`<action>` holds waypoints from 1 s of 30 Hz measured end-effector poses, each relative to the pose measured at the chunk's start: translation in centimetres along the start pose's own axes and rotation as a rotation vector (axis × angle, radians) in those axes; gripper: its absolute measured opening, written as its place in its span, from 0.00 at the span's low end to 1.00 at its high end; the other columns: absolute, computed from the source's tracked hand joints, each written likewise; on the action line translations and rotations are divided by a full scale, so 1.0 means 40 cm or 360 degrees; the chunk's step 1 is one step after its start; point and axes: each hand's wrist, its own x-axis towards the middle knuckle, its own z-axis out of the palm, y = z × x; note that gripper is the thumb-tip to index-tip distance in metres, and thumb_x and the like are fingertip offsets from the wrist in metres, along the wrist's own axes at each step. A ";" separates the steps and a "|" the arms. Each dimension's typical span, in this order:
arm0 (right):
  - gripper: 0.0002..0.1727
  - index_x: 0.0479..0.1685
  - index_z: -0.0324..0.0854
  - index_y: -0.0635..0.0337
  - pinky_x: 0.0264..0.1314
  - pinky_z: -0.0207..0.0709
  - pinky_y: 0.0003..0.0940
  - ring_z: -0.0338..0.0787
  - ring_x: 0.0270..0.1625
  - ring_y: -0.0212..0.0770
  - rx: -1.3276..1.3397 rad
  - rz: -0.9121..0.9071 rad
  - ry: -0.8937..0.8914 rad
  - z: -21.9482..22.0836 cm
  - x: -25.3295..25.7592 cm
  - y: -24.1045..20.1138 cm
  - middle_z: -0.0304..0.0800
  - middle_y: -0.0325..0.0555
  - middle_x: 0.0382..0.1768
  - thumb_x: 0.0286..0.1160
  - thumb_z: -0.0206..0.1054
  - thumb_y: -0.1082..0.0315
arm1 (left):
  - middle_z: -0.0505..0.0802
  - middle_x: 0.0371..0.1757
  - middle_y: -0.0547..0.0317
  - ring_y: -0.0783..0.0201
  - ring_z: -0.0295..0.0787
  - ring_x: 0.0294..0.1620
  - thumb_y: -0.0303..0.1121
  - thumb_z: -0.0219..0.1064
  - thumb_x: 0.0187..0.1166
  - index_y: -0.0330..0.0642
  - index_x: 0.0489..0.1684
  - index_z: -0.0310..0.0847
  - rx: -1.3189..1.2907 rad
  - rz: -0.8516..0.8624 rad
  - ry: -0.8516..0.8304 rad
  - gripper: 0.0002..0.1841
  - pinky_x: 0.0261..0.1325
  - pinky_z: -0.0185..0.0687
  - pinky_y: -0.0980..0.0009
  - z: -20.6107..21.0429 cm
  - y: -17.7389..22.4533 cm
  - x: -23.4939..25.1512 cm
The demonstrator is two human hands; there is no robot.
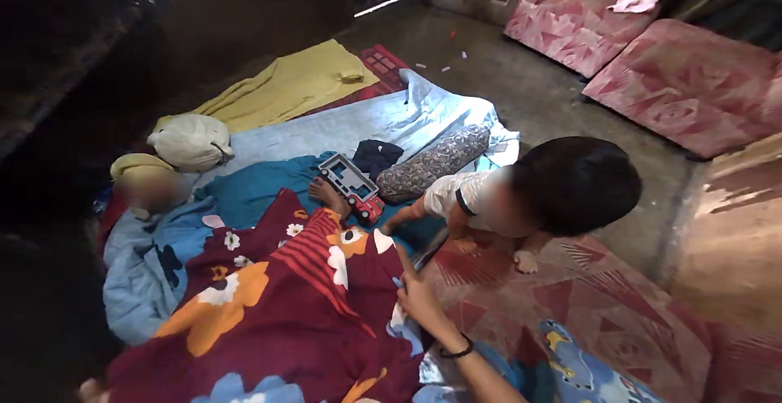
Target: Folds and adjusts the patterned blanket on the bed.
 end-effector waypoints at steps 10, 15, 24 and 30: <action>0.18 0.66 0.79 0.70 0.49 0.78 0.51 0.86 0.40 0.54 0.0247 -0.0035 -0.0146 -0.016 0.010 0.035 0.87 0.66 0.49 0.91 0.51 0.69 | 0.90 0.56 0.53 0.73 0.85 0.54 0.18 0.47 0.80 0.25 0.57 0.80 0.1098 -0.0754 -0.1222 0.17 0.60 0.79 0.73 0.347 -0.277 -0.237; 0.19 0.59 0.83 0.72 0.63 0.75 0.58 0.87 0.55 0.61 0.0184 -0.0062 -0.0264 -0.007 0.013 0.051 0.88 0.69 0.52 0.91 0.51 0.68 | 0.90 0.54 0.33 0.45 0.87 0.57 0.33 0.57 0.91 0.25 0.58 0.83 0.1756 -0.0772 -0.1881 0.17 0.66 0.77 0.48 0.319 -0.488 -0.300; 0.20 0.65 0.81 0.73 0.72 0.66 0.72 0.80 0.72 0.74 -0.0658 -0.0561 -0.1157 0.043 -0.101 -0.051 0.85 0.75 0.63 0.91 0.54 0.66 | 0.89 0.56 0.32 0.46 0.86 0.58 0.44 0.63 0.88 0.24 0.59 0.82 0.1942 -0.1026 -0.1797 0.24 0.67 0.76 0.48 0.334 -0.459 -0.293; 0.16 0.49 0.86 0.76 0.52 0.78 0.48 0.86 0.42 0.51 0.0187 -0.0555 -0.0592 0.073 -0.008 0.018 0.89 0.64 0.41 0.87 0.55 0.71 | 0.89 0.54 0.27 0.38 0.87 0.59 0.33 0.66 0.84 0.22 0.61 0.81 0.2061 -0.0854 -0.2097 0.19 0.68 0.75 0.43 0.325 -0.469 -0.283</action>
